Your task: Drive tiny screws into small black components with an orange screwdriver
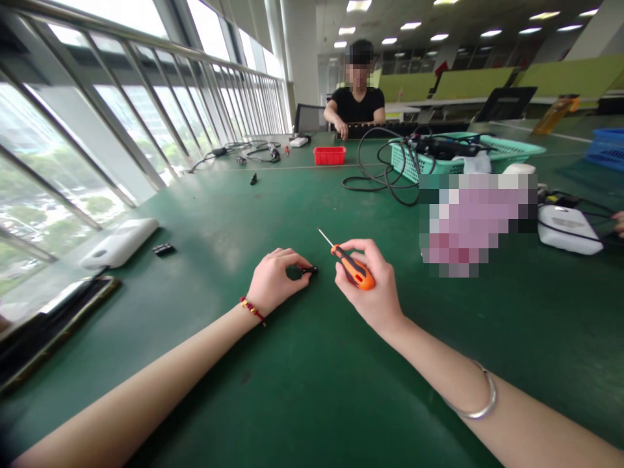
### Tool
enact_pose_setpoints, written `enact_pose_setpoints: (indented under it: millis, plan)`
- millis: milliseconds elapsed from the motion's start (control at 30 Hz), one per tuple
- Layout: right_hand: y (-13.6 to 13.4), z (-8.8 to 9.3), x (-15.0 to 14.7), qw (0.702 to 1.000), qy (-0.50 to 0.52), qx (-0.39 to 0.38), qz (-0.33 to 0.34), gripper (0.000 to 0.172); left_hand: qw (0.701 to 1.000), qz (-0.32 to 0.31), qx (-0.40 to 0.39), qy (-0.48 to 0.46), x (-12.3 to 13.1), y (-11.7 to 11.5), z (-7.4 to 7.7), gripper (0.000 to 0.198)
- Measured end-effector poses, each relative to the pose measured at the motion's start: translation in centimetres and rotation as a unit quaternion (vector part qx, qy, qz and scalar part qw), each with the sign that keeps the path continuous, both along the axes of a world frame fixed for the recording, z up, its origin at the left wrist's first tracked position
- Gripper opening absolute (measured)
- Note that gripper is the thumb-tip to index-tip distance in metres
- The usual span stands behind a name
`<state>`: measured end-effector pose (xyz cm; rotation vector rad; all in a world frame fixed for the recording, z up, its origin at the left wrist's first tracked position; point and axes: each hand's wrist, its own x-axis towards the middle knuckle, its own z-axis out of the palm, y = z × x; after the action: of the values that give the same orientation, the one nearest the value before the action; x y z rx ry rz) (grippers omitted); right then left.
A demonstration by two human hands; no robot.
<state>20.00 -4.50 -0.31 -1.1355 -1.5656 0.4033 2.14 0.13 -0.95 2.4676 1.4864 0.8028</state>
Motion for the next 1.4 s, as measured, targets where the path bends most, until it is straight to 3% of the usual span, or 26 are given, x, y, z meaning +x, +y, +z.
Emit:
enact_pose_setpoints:
  millis: [133, 267, 533, 733, 1400]
  plan:
    - [-0.9, 1.4, 0.1, 0.996, -0.038, 0.064, -0.051, 0.005, 1.0, -0.014, -0.001, -0.008, -0.5, 0.0, -0.1, 0.013]
    - [-1.8, 2.3, 0.1, 0.989, -0.088, 0.104, -0.052, 0.004, 1.0, -0.017, 0.005, -0.006, -0.4, -0.1, 0.0, 0.013]
    - [-1.6, 1.2, 0.0, 0.978, -0.136, 0.156, -0.005, 0.007, 0.999, -0.017, -0.019, -0.019, -0.4, -0.3, -0.1, 0.013]
    - [-1.5, 1.1, 0.0, 0.976, -0.131, 0.171, -0.012, 0.009, 0.999, -0.019, -0.019, -0.026, -0.4, -0.3, -0.1, 0.013]
    - [-1.2, 1.3, -0.1, 0.993, -0.083, 0.079, -0.029, 0.007, 0.998, -0.047, -0.029, -0.036, -0.3, -0.3, -0.1, 0.017]
